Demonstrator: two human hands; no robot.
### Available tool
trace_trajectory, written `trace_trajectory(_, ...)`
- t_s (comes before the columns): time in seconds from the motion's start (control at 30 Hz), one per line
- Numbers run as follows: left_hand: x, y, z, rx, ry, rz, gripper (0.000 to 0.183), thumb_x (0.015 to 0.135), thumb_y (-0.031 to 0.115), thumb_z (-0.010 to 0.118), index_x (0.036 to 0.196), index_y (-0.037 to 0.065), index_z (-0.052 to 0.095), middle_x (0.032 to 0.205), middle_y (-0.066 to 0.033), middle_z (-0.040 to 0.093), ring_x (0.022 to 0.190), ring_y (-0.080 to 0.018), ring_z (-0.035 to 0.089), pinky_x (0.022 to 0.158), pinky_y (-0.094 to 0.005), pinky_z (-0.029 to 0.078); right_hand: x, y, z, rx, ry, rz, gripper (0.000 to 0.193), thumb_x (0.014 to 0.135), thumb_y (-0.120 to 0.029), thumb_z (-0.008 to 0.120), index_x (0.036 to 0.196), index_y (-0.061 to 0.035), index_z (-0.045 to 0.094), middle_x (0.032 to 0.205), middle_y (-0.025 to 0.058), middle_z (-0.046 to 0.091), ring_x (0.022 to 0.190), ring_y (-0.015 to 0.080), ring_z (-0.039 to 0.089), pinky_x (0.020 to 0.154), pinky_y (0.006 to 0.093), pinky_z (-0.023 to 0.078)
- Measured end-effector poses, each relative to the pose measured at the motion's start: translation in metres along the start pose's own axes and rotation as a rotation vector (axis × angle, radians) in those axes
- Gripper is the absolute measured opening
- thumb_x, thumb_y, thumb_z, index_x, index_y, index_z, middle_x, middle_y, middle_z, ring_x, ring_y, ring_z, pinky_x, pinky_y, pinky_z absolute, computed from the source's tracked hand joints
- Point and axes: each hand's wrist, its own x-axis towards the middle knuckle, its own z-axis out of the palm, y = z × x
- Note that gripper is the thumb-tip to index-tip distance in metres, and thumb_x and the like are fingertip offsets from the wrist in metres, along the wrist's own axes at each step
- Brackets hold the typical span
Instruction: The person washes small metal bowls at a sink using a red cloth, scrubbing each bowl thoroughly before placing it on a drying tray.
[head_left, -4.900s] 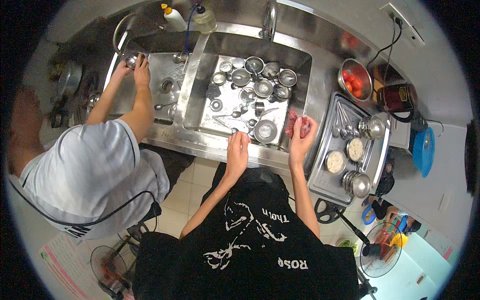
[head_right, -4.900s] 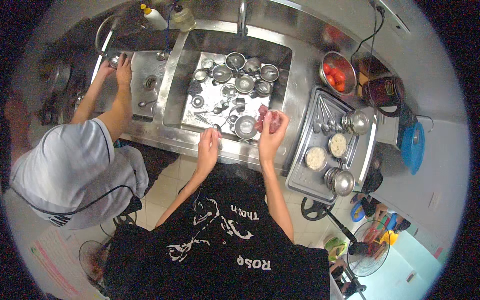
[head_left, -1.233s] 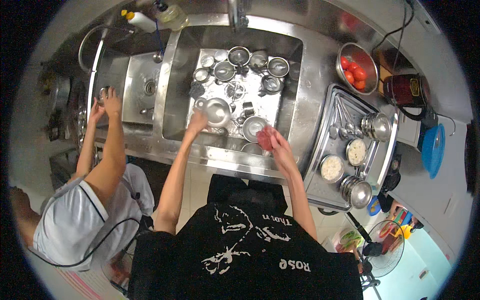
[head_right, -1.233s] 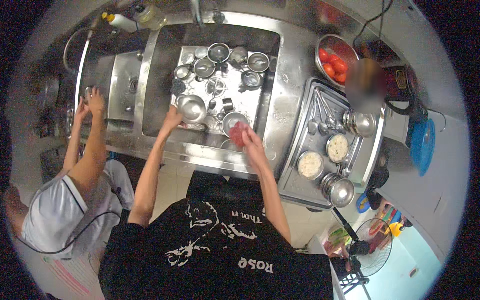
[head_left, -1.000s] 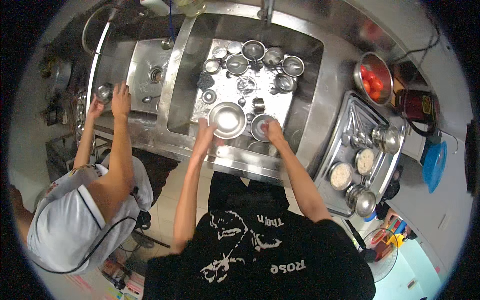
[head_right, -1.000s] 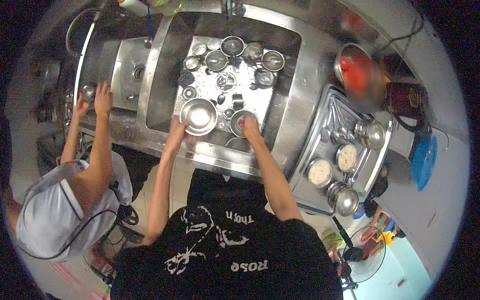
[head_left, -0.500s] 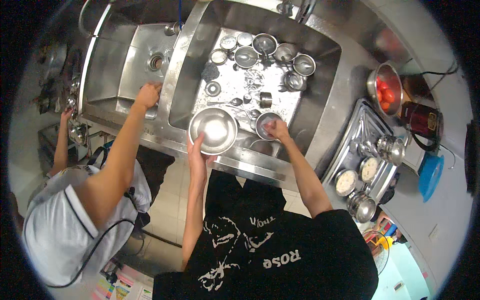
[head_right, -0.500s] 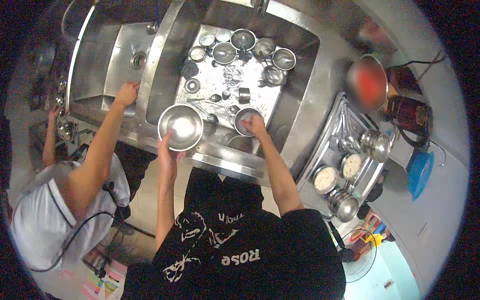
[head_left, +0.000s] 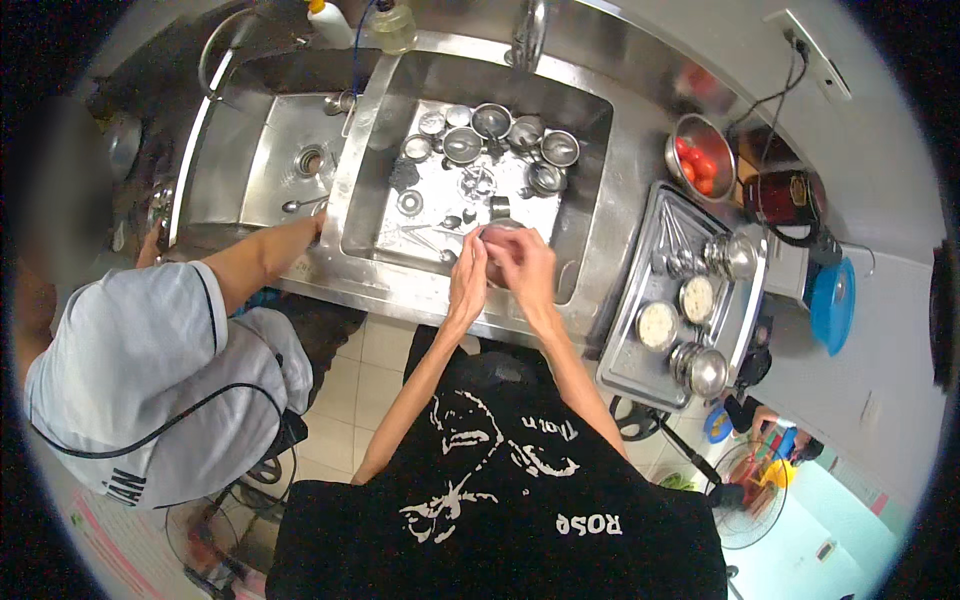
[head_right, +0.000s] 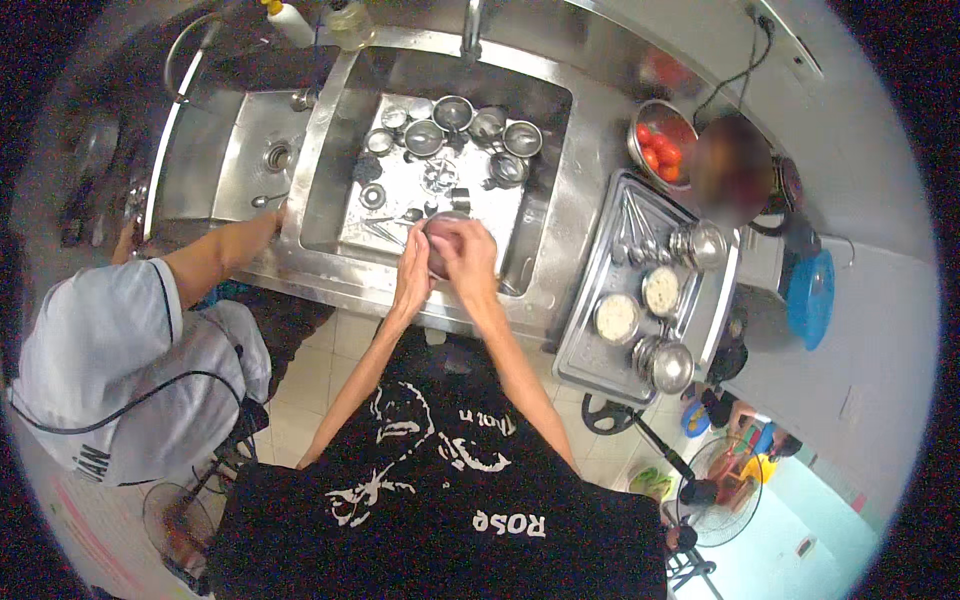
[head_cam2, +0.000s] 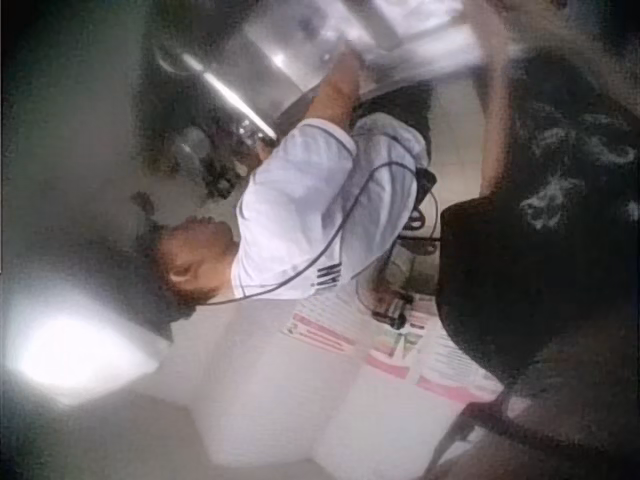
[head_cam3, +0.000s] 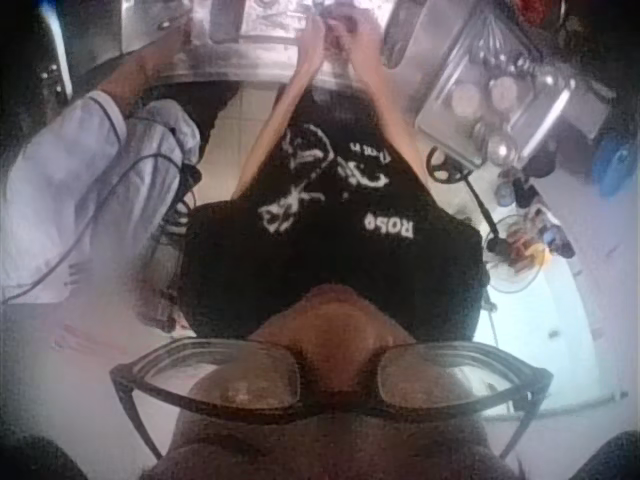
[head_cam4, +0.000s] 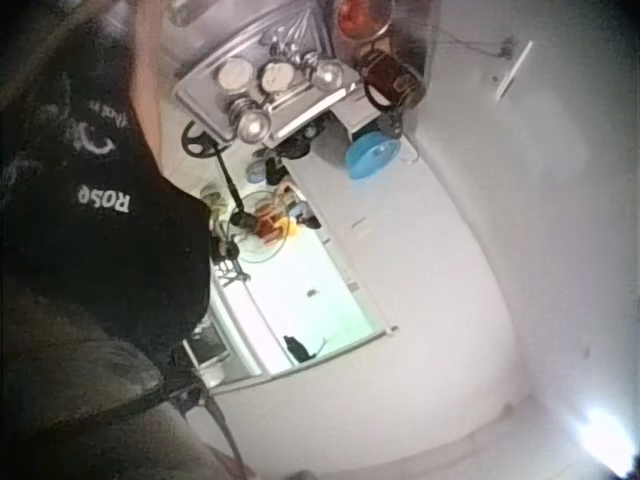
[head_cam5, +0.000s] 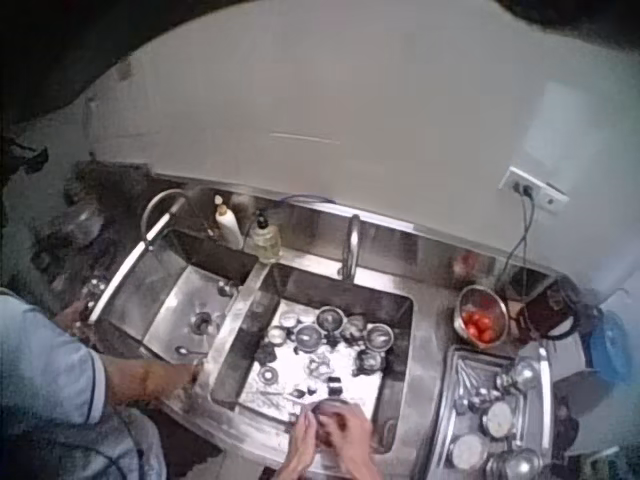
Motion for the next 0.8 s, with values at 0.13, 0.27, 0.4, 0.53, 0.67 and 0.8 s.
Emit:
trace_trajectory(0.13,-0.002,0.010,-0.013,-0.434,0.115,-0.085,0.064,0.106,0.058,0.032,0.148,0.010,0.040,0.103,-0.0060,0.060,0.081,-0.0145,0.060,0.059,-0.0298,0.052,-0.007,-0.021,0.005,0.013,-0.375,-0.011,0.016,0.085,-0.009,0.074,0.099,-0.0025,0.074,0.093,0.0134,0.070,0.084,0.0285,0.069,0.074,0.0366,0.055)
trace_trajectory(0.27,-0.023,0.032,-0.028,-0.229,-0.014,-0.124,0.061,0.104,0.063,0.031,0.151,0.025,0.036,0.101,-0.0025,0.060,0.069,-0.0079,0.058,0.041,-0.0205,0.037,0.002,-0.041,-0.020,-0.404,-0.306,-0.244,0.016,0.082,-0.004,0.068,0.096,-0.0050,0.077,0.096,0.0207,0.070,0.086,0.0349,0.070,0.079,0.0443,0.056)
trace_trajectory(0.4,-0.027,0.034,-0.031,-0.299,-0.018,-0.135,0.063,0.103,0.064,0.029,0.148,0.021,0.040,0.105,-0.0050,0.059,0.078,-0.0108,0.057,0.044,-0.0225,0.040,-0.005,-0.047,0.004,-0.134,-0.230,-0.166,0.017,0.082,-0.011,0.071,0.098,-0.0083,0.077,0.096,0.0210,0.070,0.091,0.0362,0.070,0.082,0.0461,0.055)
trace_trajectory(0.53,-0.034,0.043,-0.040,-0.271,-0.003,-0.108,0.067,0.102,0.066,0.030,0.149,0.019,0.039,0.119,-0.0117,0.057,0.098,-0.0194,0.060,0.052,-0.0258,0.049,-0.006,-0.057,-0.023,-0.564,-0.481,-0.178,0.021,0.085,-0.013,0.072,0.103,-0.0041,0.076,0.090,0.0195,0.069,0.083,0.0325,0.069,0.074,0.0404,0.055)
trace_trajectory(0.67,-0.030,0.051,-0.027,-0.331,0.051,-0.053,0.072,0.101,0.068,0.030,0.144,0.011,0.043,0.105,-0.0072,0.059,0.074,-0.0127,0.057,0.044,-0.0230,0.041,-0.006,-0.066,0.005,-0.149,-0.117,-0.337,0.023,0.083,-0.008,0.070,0.106,-0.0039,0.074,0.092,0.0181,0.070,0.082,0.0334,0.069,0.076,0.0397,0.055)
trace_trajectory(0.8,-0.034,0.048,-0.043,-0.443,-0.039,-0.191,0.078,0.100,0.072,0.025,0.121,0.004,0.055,0.078,-0.0005,0.055,0.044,-0.0035,0.038,0.034,-0.0210,0.025,0.002,-0.063,-0.007,-0.037,-0.498,-0.159,0.022,0.081,-0.010,0.073,0.102,-0.0021,0.075,0.086,0.0164,0.069,0.079,0.0285,0.069,0.076,0.0370,0.054)
